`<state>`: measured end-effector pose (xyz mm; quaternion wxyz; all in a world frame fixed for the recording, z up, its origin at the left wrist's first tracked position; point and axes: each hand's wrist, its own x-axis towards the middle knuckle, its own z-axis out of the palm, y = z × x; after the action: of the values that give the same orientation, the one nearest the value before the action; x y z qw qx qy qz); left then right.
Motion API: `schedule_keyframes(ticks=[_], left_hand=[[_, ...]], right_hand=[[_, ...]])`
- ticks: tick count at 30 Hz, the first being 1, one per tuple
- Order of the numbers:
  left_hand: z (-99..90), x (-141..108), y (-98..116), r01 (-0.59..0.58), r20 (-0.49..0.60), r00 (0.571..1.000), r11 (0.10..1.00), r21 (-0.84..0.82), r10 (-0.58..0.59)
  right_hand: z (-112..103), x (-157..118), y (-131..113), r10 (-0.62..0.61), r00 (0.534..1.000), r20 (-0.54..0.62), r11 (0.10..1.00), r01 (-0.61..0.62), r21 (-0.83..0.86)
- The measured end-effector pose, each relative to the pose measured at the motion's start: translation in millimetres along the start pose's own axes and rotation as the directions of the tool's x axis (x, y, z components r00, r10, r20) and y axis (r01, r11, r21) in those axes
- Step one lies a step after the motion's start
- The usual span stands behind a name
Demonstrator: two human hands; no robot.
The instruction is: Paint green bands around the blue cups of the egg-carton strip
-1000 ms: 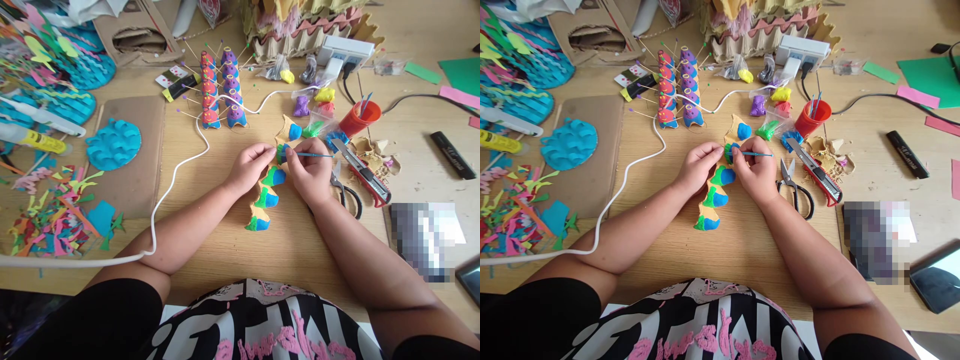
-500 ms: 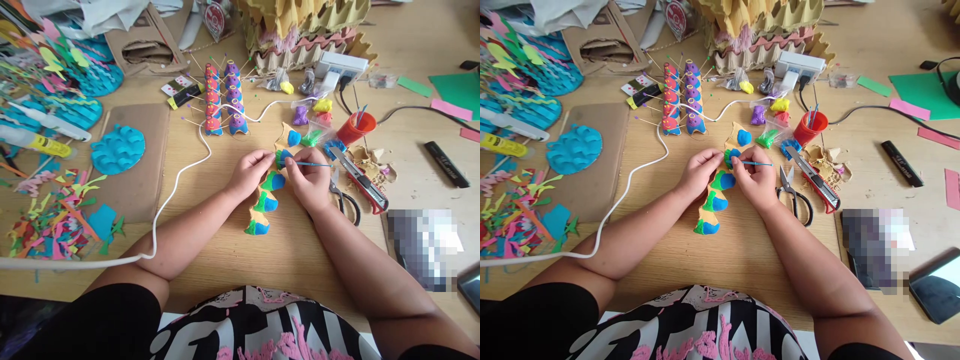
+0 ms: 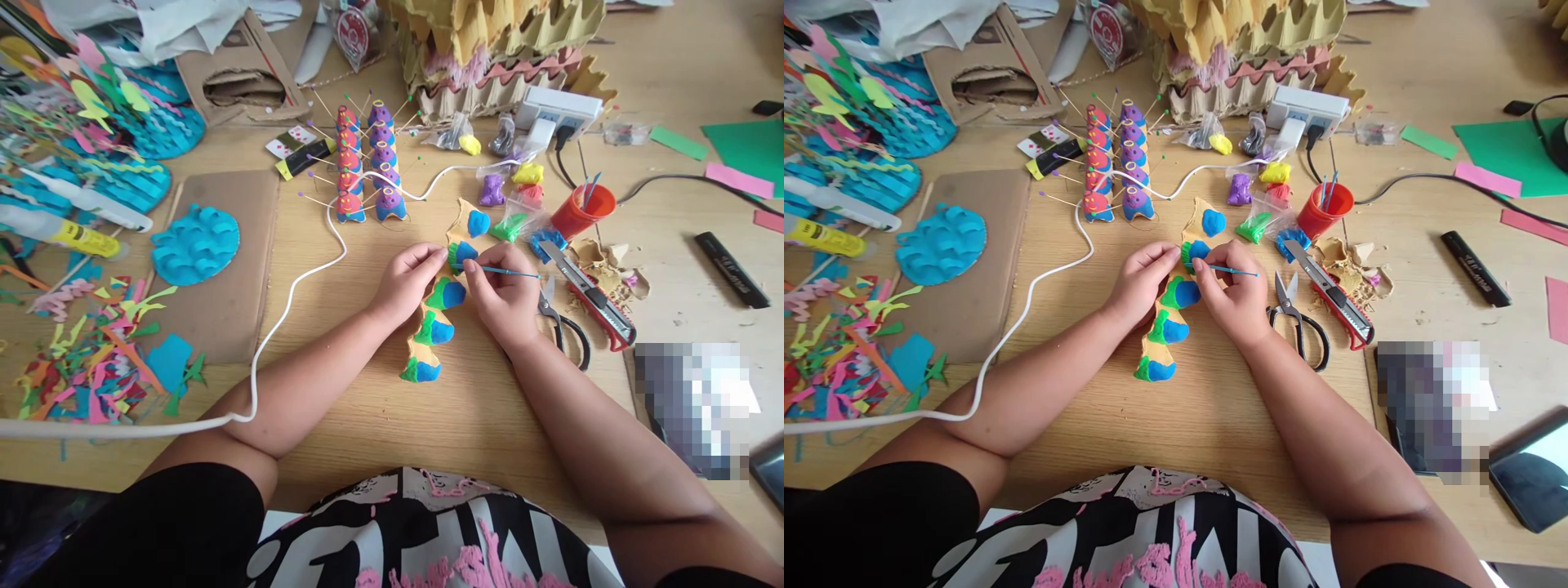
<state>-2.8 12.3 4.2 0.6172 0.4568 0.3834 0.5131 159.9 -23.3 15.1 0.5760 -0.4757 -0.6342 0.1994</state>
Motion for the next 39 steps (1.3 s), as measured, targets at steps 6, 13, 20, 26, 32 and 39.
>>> schedule_keyframes(ticks=[6, 13, 20, 26, 32, 39], left_hand=[[-1.4, -0.3, -1.5, 0.015, -0.025, 1.000, 1.000, -0.005, -0.015], [-2.5, -0.9, -1.1, -0.002, -0.011, 1.000, 1.000, 0.022, 0.003], [-1.4, -1.4, 1.6, 0.005, -0.008, 1.000, 1.000, 0.025, -0.004], [-2.2, -1.2, -0.8, 0.011, -0.017, 1.000, 0.999, 0.040, -0.010], [-2.5, -1.1, -2.6, 0.016, -0.012, 1.000, 0.999, 0.037, -0.016], [-1.6, -1.8, 0.8, 0.011, -0.009, 1.000, 1.000, 0.028, -0.011]], right_hand=[[0.8, -1.2, 0.3, 0.019, 1.000, 0.007, 1.000, -0.019, -0.016], [1.1, -0.4, 0.6, 0.020, 1.000, 0.022, 0.996, -0.018, -0.084], [1.4, 0.8, 1.9, -0.029, 0.999, 0.031, 0.989, 0.033, -0.144], [0.4, 0.2, -0.6, 0.002, 0.999, 0.040, 0.993, 0.003, -0.122], [0.6, -1.5, -1.1, 0.016, 1.000, 0.024, 0.998, -0.015, -0.064], [1.9, 0.9, 0.7, 0.014, 0.999, 0.030, 0.994, -0.010, -0.109]])
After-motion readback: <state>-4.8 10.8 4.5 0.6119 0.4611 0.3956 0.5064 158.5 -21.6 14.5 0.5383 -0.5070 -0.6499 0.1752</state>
